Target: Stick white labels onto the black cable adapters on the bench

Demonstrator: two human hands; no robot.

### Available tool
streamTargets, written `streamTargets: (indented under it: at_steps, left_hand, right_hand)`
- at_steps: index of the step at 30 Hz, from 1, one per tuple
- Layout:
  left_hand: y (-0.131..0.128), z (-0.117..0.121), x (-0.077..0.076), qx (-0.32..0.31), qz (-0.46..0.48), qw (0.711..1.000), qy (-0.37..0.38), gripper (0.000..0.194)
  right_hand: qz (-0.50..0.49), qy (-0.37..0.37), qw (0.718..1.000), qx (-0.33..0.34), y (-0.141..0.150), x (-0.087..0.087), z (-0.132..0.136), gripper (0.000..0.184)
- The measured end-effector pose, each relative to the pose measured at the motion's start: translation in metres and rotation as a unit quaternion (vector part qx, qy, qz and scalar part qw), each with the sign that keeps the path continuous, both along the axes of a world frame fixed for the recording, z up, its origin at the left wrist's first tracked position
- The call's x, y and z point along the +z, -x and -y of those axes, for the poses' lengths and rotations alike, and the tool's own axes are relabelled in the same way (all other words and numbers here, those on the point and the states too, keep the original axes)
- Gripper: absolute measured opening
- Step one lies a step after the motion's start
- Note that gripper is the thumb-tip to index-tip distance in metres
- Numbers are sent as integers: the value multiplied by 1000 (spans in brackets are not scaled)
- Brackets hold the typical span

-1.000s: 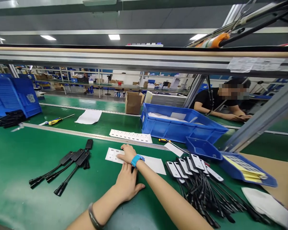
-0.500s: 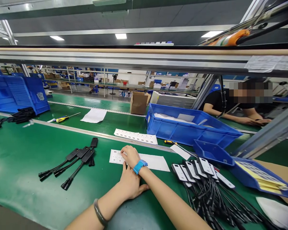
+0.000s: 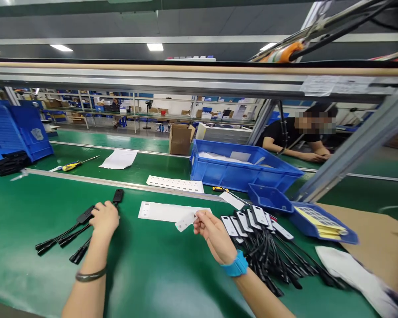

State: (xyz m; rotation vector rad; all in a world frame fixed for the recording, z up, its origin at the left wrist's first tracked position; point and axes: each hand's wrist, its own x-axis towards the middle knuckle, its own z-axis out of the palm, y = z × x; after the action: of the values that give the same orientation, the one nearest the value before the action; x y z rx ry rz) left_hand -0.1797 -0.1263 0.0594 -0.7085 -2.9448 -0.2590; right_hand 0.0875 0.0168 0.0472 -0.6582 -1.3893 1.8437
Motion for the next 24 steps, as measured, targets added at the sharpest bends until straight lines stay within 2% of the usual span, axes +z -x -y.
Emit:
streamTargets:
  at_steps: [2, 5, 9, 11, 12, 13, 15, 16, 20, 22, 24]
  left_hand:
    - [10, 7, -2, 5, 11, 1000, 23, 47]
    - [9, 6, 1, -39, 20, 998, 43, 48]
    - [-15, -8, 14, -136, 43, 989, 37, 39]
    - [-36, -18, 16, -198, 123, 972, -28, 40]
    - [-49, -22, 14, -227, 192, 951, -85, 40]
    - [-62, -27, 11, -250, 272, 917, -152, 40]
    - [-90, -33, 2, -271, 424, 826, -256, 41]
    - [-102, -35, -3, -275, 482, 784, -278, 42]
    - [-138, -34, -16, -290, 644, 646, -291, 46]
    - [-147, -31, -17, -292, 679, 604, -297, 51]
    - [-152, -29, -16, -293, 698, 582, -299, 53]
  right_hand:
    - [3, 8, 1000, -8, -7, -9, -1, 39]
    - [9, -11, 1000, -23, -11, -19, -3, 42]
    - [50, -62, 996, -34, -16, -23, -4, 43]
    - [68, -86, 993, -37, -19, -22, -4, 42]
    - [75, -96, 992, -38, -21, -22, -4, 41]
    - [81, -107, 990, -40, -23, -21, -4, 40]
    - [91, -123, 987, -41, -26, -21, -3, 38]
    - [94, -129, 986, -43, -27, -21, -3, 37]
    - [75, -141, 985, -60, -29, -18, -1, 29]
    - [66, -145, 985, -62, -30, -15, 0, 26]
    - [70, -152, 984, -61, -30, -13, 2, 24]
